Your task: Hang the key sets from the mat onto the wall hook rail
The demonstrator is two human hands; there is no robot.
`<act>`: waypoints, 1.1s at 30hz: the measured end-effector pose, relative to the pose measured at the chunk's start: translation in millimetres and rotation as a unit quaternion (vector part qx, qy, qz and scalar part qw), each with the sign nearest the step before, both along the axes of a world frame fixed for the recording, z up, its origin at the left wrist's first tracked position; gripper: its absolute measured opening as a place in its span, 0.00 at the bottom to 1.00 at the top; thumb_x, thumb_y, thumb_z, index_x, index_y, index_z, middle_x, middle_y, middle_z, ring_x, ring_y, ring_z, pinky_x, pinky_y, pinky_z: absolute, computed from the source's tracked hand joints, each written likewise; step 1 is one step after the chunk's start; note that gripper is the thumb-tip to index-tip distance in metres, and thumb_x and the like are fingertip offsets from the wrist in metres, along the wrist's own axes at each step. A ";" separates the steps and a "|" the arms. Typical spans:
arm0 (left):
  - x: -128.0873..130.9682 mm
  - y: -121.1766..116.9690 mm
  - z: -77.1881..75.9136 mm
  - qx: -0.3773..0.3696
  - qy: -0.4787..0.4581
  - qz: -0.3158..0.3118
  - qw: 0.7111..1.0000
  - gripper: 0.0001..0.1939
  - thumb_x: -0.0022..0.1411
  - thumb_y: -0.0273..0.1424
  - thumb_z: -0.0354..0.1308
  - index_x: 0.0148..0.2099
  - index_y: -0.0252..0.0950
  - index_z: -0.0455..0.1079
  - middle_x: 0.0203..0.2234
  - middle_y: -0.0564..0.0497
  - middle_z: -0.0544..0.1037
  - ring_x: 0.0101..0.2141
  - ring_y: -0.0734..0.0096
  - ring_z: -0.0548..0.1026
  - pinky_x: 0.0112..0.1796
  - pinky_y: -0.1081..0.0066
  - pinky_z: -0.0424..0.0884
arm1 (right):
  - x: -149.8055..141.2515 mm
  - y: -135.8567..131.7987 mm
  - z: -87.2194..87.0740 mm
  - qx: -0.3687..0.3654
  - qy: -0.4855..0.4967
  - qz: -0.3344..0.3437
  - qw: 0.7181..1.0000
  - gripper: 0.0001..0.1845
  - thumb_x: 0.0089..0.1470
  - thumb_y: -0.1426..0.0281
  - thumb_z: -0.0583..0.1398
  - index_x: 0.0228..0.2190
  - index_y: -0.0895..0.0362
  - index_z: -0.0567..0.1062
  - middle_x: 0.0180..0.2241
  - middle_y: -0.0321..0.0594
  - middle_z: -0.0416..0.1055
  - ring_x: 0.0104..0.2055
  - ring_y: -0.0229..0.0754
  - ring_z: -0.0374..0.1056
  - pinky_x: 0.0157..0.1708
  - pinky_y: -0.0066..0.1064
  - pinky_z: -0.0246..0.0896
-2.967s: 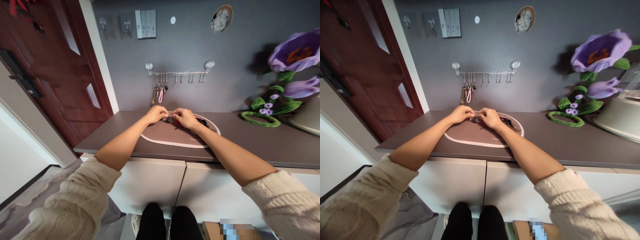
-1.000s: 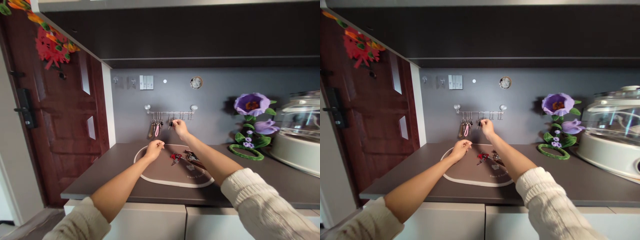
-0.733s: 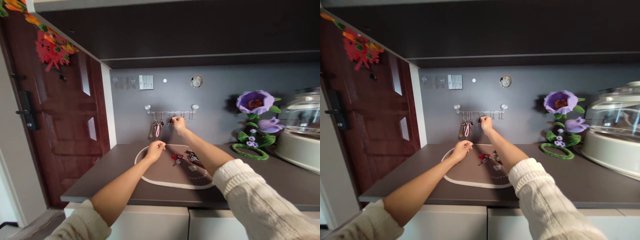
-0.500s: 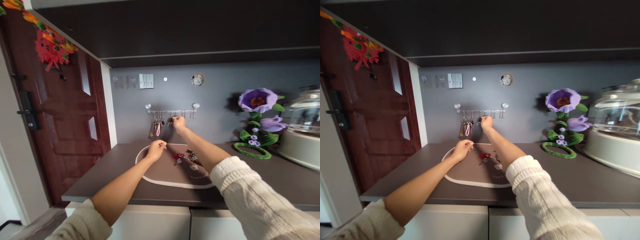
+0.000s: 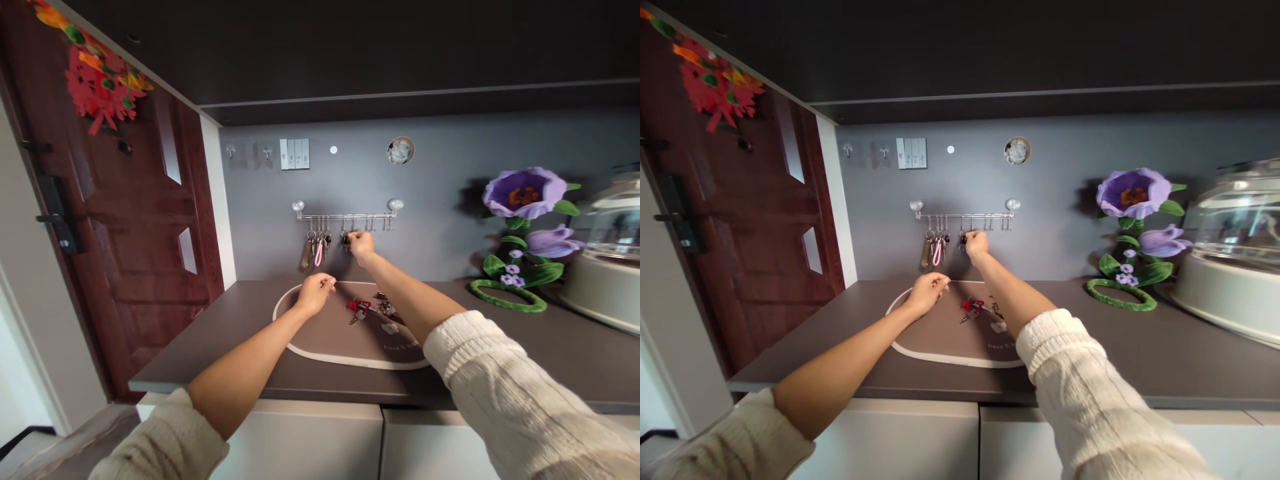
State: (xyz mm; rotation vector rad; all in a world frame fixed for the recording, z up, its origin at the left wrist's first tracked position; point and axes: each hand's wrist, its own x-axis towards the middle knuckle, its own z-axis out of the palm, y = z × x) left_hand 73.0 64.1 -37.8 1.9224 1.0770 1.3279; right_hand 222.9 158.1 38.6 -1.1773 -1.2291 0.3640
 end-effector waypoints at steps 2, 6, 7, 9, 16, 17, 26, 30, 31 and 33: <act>-0.4 -0.6 0.2 0.001 0.005 -0.001 1.000 0.13 0.54 0.36 0.49 0.28 0.32 0.68 0.20 0.52 0.72 0.18 0.80 0.63 0.21 0.77 0.59 | -0.1 -1.3 0.4 -0.024 0.005 -0.019 1.000 0.09 0.45 0.70 0.53 0.22 0.59 0.71 0.19 0.36 0.68 0.22 0.34 0.64 0.28 0.26 0.60; -0.8 -0.3 -0.3 0.009 0.005 -0.005 1.000 0.13 0.54 0.36 0.49 0.28 0.32 0.68 0.21 0.51 0.72 0.19 0.79 0.65 0.22 0.77 0.60 | -0.9 -4.9 2.4 -0.040 0.008 -0.032 0.999 0.08 0.46 0.70 0.54 0.24 0.59 0.72 0.21 0.37 0.69 0.24 0.34 0.65 0.31 0.27 0.61; -0.8 0.0 -0.5 0.010 0.005 -0.005 1.000 0.12 0.54 0.36 0.49 0.28 0.32 0.68 0.22 0.51 0.72 0.20 0.78 0.65 0.22 0.77 0.60 | -1.0 -5.8 2.7 -0.041 0.012 -0.029 0.999 0.08 0.46 0.70 0.54 0.24 0.59 0.71 0.21 0.37 0.69 0.24 0.34 0.65 0.31 0.27 0.61; -0.6 0.5 -0.9 0.008 0.006 -0.006 1.000 0.12 0.54 0.36 0.48 0.28 0.32 0.68 0.22 0.51 0.72 0.20 0.78 0.65 0.22 0.77 0.60 | -0.9 -7.9 3.1 -0.046 0.027 -0.011 0.999 0.08 0.47 0.71 0.53 0.23 0.60 0.71 0.21 0.38 0.70 0.24 0.34 0.65 0.31 0.28 0.62; -1.0 -0.8 0.4 0.011 0.020 0.007 1.000 0.12 0.54 0.35 0.49 0.30 0.32 0.68 0.22 0.51 0.73 0.19 0.79 0.65 0.22 0.77 0.60 | 0.6 -29.1 4.9 -0.058 0.066 0.041 0.995 0.09 0.49 0.75 0.52 0.21 0.60 0.68 0.23 0.39 0.70 0.23 0.33 0.66 0.28 0.27 0.62; -1.2 -1.4 0.6 0.014 0.022 0.010 1.000 0.12 0.54 0.35 0.49 0.30 0.32 0.68 0.22 0.51 0.73 0.19 0.79 0.65 0.22 0.77 0.60 | 1.1 -33.4 5.4 -0.060 0.067 0.042 0.995 0.09 0.49 0.75 0.52 0.21 0.60 0.68 0.23 0.40 0.70 0.23 0.33 0.66 0.28 0.27 0.62; 6.2 -9.1 15.6 0.002 0.004 0.010 1.000 0.09 0.53 0.30 0.50 0.35 0.32 0.69 0.25 0.50 0.74 0.20 0.79 0.66 0.25 0.76 0.63 | 8.0 -82.6 1.9 -0.039 0.073 0.114 0.990 0.06 0.52 0.73 0.53 0.30 0.60 0.69 0.27 0.40 0.73 0.25 0.31 0.66 0.29 0.24 0.61; 15.2 -11.9 26.0 -0.014 0.023 0.004 1.000 0.08 0.51 0.25 0.52 0.35 0.29 0.69 0.24 0.50 0.73 0.21 0.80 0.66 0.27 0.76 0.64 | 14.7 -103.8 -15.0 -0.044 0.037 0.136 0.989 0.06 0.52 0.73 0.53 0.32 0.60 0.69 0.28 0.41 0.73 0.27 0.32 0.67 0.33 0.26 0.61; 17.8 -12.3 26.6 -0.026 0.022 0.003 0.999 0.08 0.51 0.24 0.53 0.35 0.29 0.70 0.24 0.50 0.73 0.21 0.80 0.66 0.27 0.76 0.64 | 17.0 -107.8 -20.7 -0.043 0.024 0.142 0.989 0.06 0.51 0.74 0.53 0.32 0.61 0.69 0.28 0.41 0.73 0.28 0.32 0.67 0.34 0.27 0.61; 22.9 -12.4 24.8 -0.048 0.018 0.008 0.999 0.07 0.51 0.23 0.53 0.34 0.30 0.70 0.24 0.50 0.73 0.21 0.80 0.66 0.27 0.76 0.64 | 22.5 -114.2 -32.2 -0.042 -0.013 0.152 0.987 0.06 0.50 0.75 0.55 0.32 0.60 0.70 0.28 0.41 0.73 0.31 0.34 0.68 0.36 0.28 0.61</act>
